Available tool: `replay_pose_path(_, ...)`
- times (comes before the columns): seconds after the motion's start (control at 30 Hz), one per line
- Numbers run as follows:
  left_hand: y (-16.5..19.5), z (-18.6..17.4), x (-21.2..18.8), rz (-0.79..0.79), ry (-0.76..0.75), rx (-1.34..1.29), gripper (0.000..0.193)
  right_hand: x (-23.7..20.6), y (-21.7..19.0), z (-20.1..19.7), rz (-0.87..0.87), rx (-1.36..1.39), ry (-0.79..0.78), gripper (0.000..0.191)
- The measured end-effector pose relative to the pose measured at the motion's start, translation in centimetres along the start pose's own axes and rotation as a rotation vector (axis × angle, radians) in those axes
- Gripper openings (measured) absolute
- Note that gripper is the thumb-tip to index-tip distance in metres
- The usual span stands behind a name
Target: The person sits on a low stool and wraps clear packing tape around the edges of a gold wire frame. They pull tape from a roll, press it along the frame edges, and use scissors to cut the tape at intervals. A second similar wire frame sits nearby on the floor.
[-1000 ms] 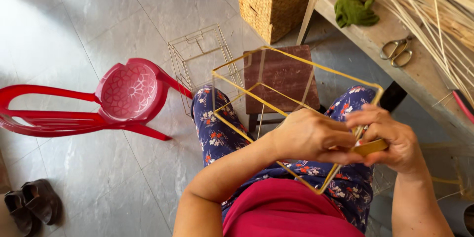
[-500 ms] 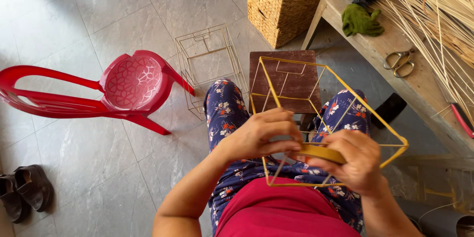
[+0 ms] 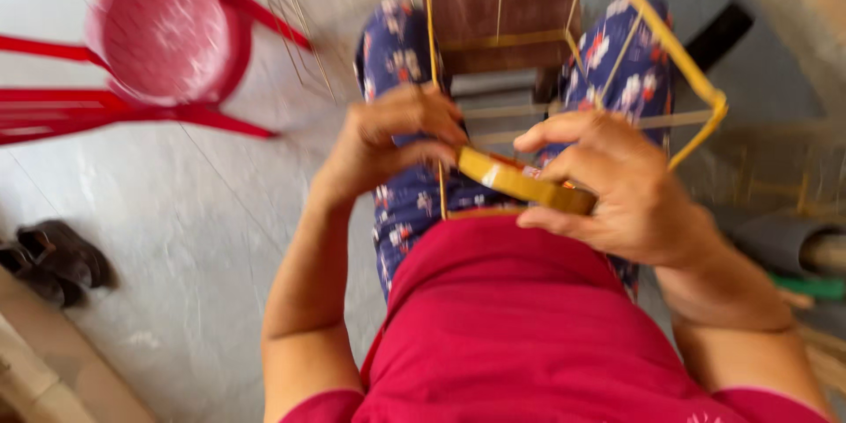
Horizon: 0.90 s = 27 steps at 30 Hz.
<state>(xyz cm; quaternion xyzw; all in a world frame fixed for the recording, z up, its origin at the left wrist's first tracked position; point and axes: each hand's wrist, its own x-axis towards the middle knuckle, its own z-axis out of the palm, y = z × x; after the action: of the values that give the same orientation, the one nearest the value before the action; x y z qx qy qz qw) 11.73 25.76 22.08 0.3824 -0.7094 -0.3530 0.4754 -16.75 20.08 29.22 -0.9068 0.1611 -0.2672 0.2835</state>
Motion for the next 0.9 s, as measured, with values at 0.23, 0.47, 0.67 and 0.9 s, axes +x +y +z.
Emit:
replay_pose_path(0.23,0.4,-0.3,0.2,-0.032,0.01,0.005,0.023,-9.9,4.1,-6.8,-0.008,0.257,-0.225,0.058)
replay_pose_path(0.47,1.3,0.9,0.4,-0.118,0.059,0.126,0.016,-25.5,11.6,-13.1,0.47,0.018,-0.375,0.042)
replay_pose_path(0.67,2.3,2.2,-0.2,-0.19,0.124,0.2,0.014,-24.6,11.9,-13.4,0.901,-0.192,-0.204,0.03)
replay_pose_path(0.9,3.1,2.7,-0.6,-0.201,0.164,0.176,0.013,-17.4,10.0,-12.1,0.378,-0.504,0.02,0.041)
